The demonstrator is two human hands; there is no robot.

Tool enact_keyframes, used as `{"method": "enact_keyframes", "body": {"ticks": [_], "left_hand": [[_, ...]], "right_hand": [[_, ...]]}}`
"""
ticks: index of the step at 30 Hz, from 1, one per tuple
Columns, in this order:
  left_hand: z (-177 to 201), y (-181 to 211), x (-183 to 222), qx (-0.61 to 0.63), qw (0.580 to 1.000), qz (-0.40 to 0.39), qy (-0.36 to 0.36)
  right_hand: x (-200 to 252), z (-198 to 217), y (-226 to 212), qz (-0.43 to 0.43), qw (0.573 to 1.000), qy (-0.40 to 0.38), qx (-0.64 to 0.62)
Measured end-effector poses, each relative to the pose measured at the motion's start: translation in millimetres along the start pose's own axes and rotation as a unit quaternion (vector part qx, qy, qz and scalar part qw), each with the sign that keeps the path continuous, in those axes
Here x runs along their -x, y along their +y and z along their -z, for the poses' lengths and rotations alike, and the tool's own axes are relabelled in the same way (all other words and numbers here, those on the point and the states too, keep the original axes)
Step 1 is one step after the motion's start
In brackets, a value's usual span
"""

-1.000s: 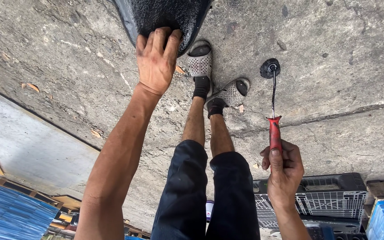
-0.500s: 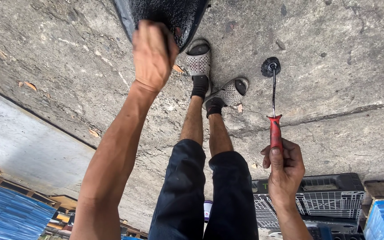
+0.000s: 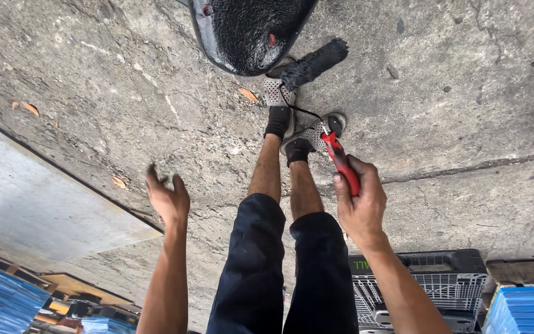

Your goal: Painting metal dock bollards with black paint using a roller and a brush.

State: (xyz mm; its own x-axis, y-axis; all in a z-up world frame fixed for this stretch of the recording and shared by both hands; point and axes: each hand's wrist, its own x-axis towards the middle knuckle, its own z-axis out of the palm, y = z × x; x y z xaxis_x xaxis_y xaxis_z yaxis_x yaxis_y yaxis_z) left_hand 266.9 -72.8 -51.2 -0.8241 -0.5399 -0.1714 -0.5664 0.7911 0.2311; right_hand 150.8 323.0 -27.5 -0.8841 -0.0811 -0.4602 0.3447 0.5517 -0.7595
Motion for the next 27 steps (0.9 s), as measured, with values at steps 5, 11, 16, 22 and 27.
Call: {"method": "enact_keyframes", "body": {"ticks": [5, 11, 16, 22, 27], "left_hand": [[-8, 15, 11, 0.022, 0.990, 0.075, -0.117], [-33, 187, -141, 0.078, 0.973, -0.215, -0.019], [-42, 217, -189, 0.102, 0.976, -0.182, 0.056], [-65, 193, -197, 0.089, 0.986, -0.139, 0.037], [-61, 199, -199, 0.093, 0.983, -0.158, 0.021]], "right_hand": [[4, -14, -11, 0.025, 1.000, 0.015, -0.007], [4, -10, -25, -0.018, 0.999, 0.039, -0.001], [8, -17, -32, -0.057, 0.997, 0.054, -0.025], [14, -38, -47, -0.082, 0.993, 0.072, -0.050], [14, -47, -59, -0.088, 0.991, 0.071, -0.073]]}}
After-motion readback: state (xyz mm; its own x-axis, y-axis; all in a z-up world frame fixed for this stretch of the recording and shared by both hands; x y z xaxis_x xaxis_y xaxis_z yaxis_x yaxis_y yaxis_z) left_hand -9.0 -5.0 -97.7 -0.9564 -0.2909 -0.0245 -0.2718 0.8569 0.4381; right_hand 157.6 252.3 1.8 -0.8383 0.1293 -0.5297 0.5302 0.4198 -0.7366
